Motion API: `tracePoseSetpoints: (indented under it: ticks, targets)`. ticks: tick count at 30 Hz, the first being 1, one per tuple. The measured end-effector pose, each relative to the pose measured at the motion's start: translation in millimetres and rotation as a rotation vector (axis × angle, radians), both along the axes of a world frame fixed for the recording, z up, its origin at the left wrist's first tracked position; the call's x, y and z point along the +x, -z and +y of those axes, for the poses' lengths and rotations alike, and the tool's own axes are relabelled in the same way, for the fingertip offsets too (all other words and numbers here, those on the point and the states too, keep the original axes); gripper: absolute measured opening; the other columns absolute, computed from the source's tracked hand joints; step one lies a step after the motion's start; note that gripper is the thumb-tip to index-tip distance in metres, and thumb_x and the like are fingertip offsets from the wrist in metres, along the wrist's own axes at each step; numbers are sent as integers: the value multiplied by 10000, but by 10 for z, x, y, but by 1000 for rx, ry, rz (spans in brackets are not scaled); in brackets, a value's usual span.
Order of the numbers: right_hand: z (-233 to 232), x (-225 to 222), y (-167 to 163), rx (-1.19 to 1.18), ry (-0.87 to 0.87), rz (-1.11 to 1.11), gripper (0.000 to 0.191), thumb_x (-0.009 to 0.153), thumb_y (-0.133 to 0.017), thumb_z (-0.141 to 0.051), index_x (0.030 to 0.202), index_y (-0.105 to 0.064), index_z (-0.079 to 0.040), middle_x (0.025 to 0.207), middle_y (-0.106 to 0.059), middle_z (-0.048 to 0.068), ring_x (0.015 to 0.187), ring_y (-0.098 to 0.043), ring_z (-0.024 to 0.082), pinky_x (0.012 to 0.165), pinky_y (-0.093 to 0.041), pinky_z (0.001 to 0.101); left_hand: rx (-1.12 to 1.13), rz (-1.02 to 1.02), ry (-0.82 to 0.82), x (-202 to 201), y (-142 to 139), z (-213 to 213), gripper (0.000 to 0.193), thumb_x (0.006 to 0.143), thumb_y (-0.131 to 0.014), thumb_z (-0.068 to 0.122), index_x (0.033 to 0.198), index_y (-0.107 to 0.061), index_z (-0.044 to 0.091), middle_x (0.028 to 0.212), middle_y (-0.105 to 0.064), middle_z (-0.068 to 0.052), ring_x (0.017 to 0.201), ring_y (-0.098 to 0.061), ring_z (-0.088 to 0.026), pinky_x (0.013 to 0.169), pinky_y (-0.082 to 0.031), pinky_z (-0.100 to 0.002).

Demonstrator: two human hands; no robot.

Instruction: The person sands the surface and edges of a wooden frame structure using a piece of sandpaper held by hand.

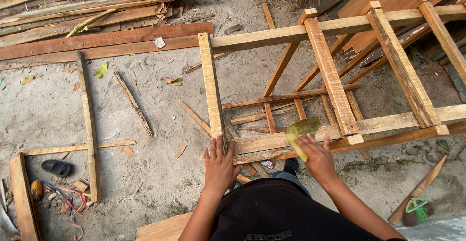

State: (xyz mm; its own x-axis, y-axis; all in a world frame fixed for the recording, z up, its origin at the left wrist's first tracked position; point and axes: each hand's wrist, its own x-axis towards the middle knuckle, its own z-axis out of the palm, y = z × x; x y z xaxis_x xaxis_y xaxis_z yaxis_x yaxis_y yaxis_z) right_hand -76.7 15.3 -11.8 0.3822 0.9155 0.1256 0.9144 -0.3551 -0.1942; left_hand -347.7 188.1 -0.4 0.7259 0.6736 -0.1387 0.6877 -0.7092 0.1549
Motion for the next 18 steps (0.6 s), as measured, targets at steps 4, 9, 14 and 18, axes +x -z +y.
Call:
tracePoseSetpoints:
  ticks: [4, 9, 14, 18]
  targets:
    - [24, -9, -7, 9, -2, 21, 549, 821, -680, 16, 1326, -613, -188, 1421, -584, -9, 1387, -485, 195, 1238, 18, 658, -15, 15, 12, 13, -22, 4, 898, 845, -705, 554, 1538, -313, 139, 1584, -166, -304, 1471, -147, -496, 1139, -247, -661]
    - [62, -86, 9, 54, -95, 34, 482, 886, -671, -2, 1321, -626, -206, 1429, -583, -22, 1394, -475, 194, 1264, 4, 663, -17, 74, 16, 35, -41, 17, 885, 868, -683, 559, 1541, -302, 131, 1582, -163, -320, 1475, -133, -501, 1140, -239, -666]
    - [99, -116, 31, 19, 26, 114, 485, 854, -696, -61, 1312, -606, -190, 1403, -574, 2, 1372, -466, 219, 1223, 36, 644, -44, 84, 16, 42, -40, 23, 882, 873, -675, 564, 1544, -297, 133, 1585, -160, -316, 1478, -126, -498, 1150, -231, -658]
    - [141, -126, 35, 56, -237, 35, 501, 873, -653, -7, 1329, -614, -213, 1423, -590, -12, 1396, -479, 221, 1268, -8, 615, -31, 54, 19, 24, -41, 26, 894, 865, -682, 561, 1546, -299, 126, 1586, -164, -311, 1480, -129, -497, 1148, -237, -656]
